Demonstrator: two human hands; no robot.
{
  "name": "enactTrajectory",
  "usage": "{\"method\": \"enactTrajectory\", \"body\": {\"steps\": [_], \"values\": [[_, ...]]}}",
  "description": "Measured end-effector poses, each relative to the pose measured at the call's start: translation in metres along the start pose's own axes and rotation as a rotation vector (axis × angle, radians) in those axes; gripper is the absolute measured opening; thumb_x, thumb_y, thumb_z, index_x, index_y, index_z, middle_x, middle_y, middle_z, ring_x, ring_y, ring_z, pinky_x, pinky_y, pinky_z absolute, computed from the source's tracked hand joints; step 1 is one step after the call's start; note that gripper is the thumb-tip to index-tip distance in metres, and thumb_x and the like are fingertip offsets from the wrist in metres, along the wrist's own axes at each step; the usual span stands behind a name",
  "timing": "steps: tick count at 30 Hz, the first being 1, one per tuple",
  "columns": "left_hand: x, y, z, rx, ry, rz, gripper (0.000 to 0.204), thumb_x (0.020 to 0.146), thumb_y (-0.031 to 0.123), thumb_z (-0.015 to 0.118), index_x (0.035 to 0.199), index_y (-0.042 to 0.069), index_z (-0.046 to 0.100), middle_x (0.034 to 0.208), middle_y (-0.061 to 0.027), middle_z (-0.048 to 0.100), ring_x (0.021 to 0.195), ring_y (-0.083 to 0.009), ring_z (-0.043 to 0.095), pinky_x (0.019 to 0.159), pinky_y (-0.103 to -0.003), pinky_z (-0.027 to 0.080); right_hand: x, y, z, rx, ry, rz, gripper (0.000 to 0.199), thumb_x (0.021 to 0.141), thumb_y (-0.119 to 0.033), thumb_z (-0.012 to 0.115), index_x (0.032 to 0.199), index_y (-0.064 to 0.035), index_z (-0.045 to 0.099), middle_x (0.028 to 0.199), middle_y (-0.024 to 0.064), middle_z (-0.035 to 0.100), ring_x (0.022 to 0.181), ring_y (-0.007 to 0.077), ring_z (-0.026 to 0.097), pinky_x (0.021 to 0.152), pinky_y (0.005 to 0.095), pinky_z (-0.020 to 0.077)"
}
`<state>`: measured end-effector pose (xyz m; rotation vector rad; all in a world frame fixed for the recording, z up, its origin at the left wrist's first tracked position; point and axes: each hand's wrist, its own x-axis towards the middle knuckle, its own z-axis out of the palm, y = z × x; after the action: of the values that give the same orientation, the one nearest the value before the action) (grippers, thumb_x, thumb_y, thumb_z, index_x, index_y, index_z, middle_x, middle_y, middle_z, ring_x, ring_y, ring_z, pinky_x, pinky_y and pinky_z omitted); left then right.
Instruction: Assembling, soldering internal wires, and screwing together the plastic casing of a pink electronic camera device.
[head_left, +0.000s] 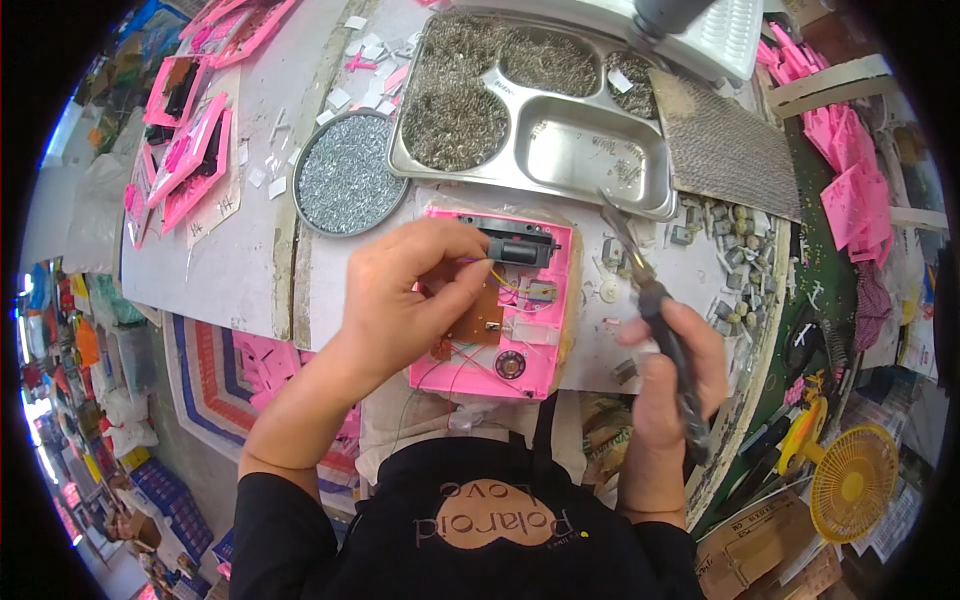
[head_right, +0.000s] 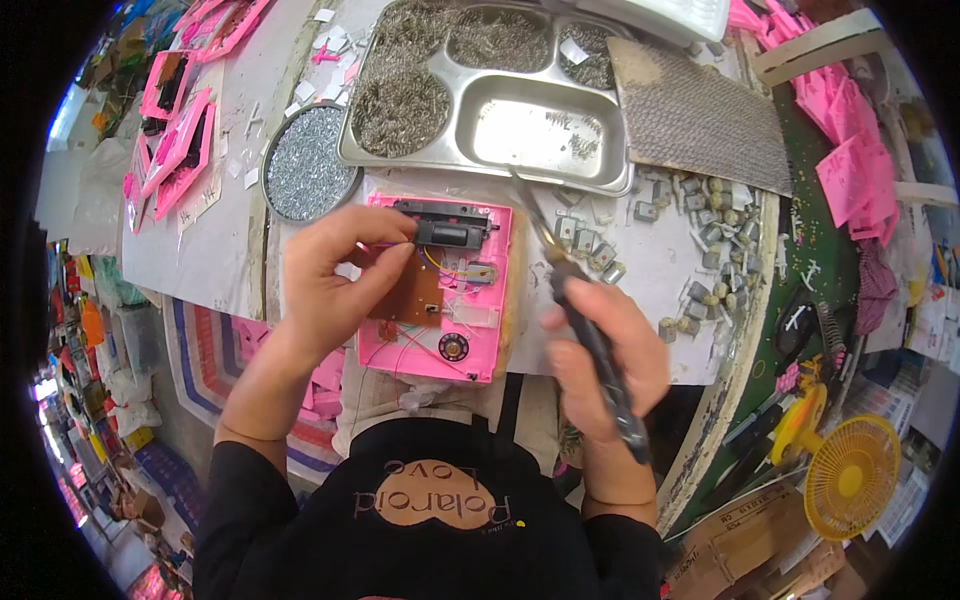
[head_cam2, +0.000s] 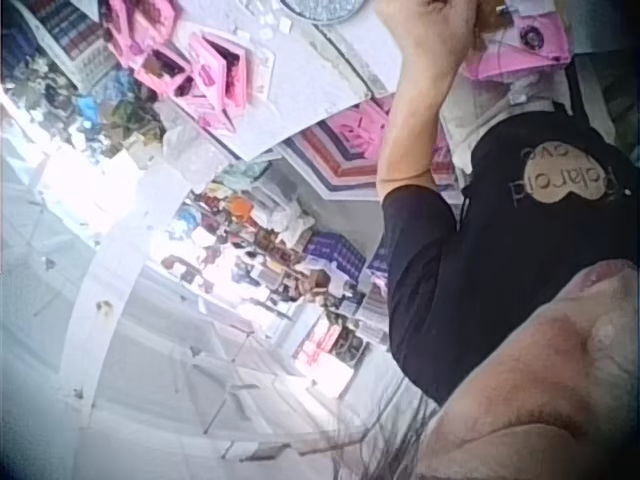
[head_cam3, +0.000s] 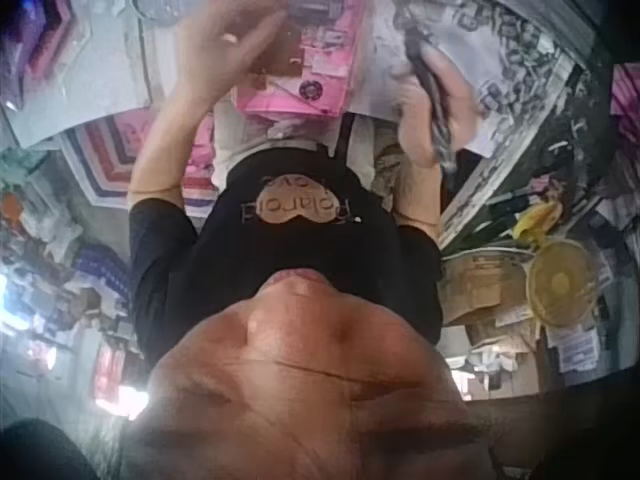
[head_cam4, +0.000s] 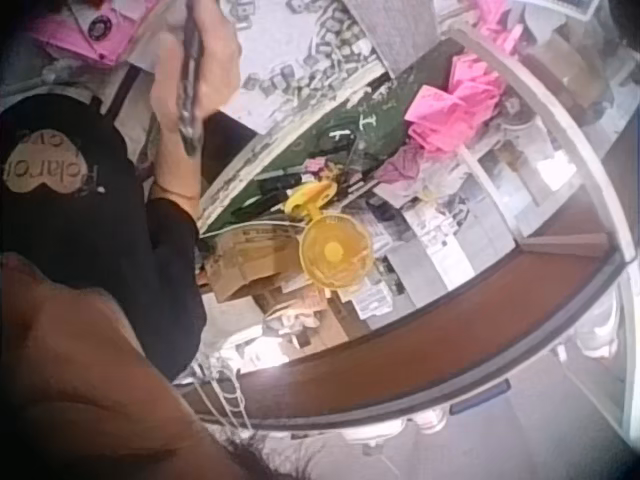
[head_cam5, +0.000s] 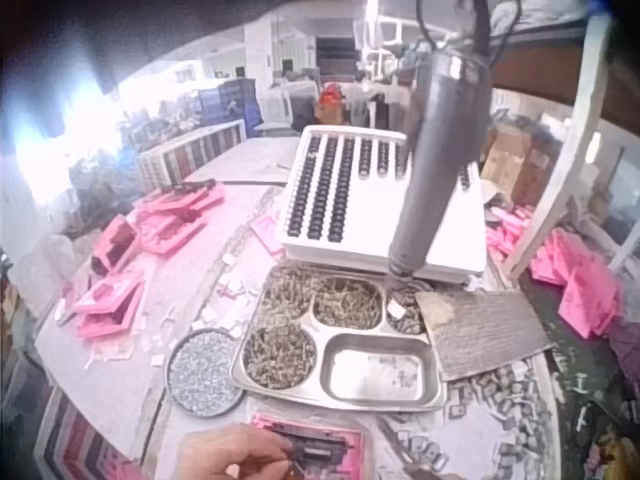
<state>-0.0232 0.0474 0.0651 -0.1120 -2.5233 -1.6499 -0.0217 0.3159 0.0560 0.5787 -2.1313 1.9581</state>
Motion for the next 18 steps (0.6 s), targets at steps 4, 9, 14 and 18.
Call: {"method": "enactTrajectory", "body": {"steps": [4, 9, 14, 18], "values": [[0.002, 0.001, 0.015, -0.4, -0.041, -0.298, 0.007, 0.095, 0.0, 0.071, 0.101, -0.004, 0.07, 0.08, -0.0072, 0.073, 0.068, -0.0084, 0.072, 0.052, -0.024, 0.057, 0.033, 0.007, 0.038, -0.064, -0.107, -0.007, 0.052, 0.084, 0.002, 0.075, 0.134, -0.0007, 0.062, 0.099, 0.0118, 0.07, 0.089, 0.0209, 0.068, 0.079, 0.0314, 0.0535], [0.002, -0.003, 0.013, -0.393, -0.077, -0.276, 0.008, 0.097, 0.002, 0.07, 0.103, -0.003, 0.07, 0.078, -0.0069, 0.073, 0.068, -0.0093, 0.072, 0.047, -0.024, 0.056, 0.058, 0.013, 0.072, -0.013, -0.157, 0.04, 0.059, 0.083, 0.007, 0.073, 0.139, -0.0067, 0.061, 0.103, 0.0091, 0.067, 0.091, 0.0183, 0.069, 0.082, 0.0302, 0.0554], [0.002, -0.01, 0.005, -0.432, -0.139, -0.349, 0.009, 0.097, 0.004, 0.07, 0.102, -0.003, 0.071, 0.077, -0.0067, 0.073, 0.063, -0.008, 0.07, 0.043, -0.023, 0.052, 0.059, 0.021, 0.083, 0.034, -0.169, 0.058, 0.06, 0.083, 0.01, 0.072, 0.139, -0.0059, 0.061, 0.105, 0.0093, 0.066, 0.088, 0.0159, 0.07, 0.08, 0.0285, 0.0557], [0.0, -0.017, 0.003, -0.414, -0.113, -0.331, 0.01, 0.097, 0.006, 0.072, 0.101, -0.003, 0.071, 0.076, -0.0041, 0.071, 0.058, -0.0044, 0.063, 0.044, -0.021, 0.048, 0.055, 0.021, 0.085, -0.002, -0.147, 0.061, 0.059, 0.081, 0.011, 0.073, 0.137, -0.0063, 0.062, 0.103, 0.0093, 0.065, 0.087, 0.0165, 0.07, 0.078, 0.0284, 0.0556]]}}
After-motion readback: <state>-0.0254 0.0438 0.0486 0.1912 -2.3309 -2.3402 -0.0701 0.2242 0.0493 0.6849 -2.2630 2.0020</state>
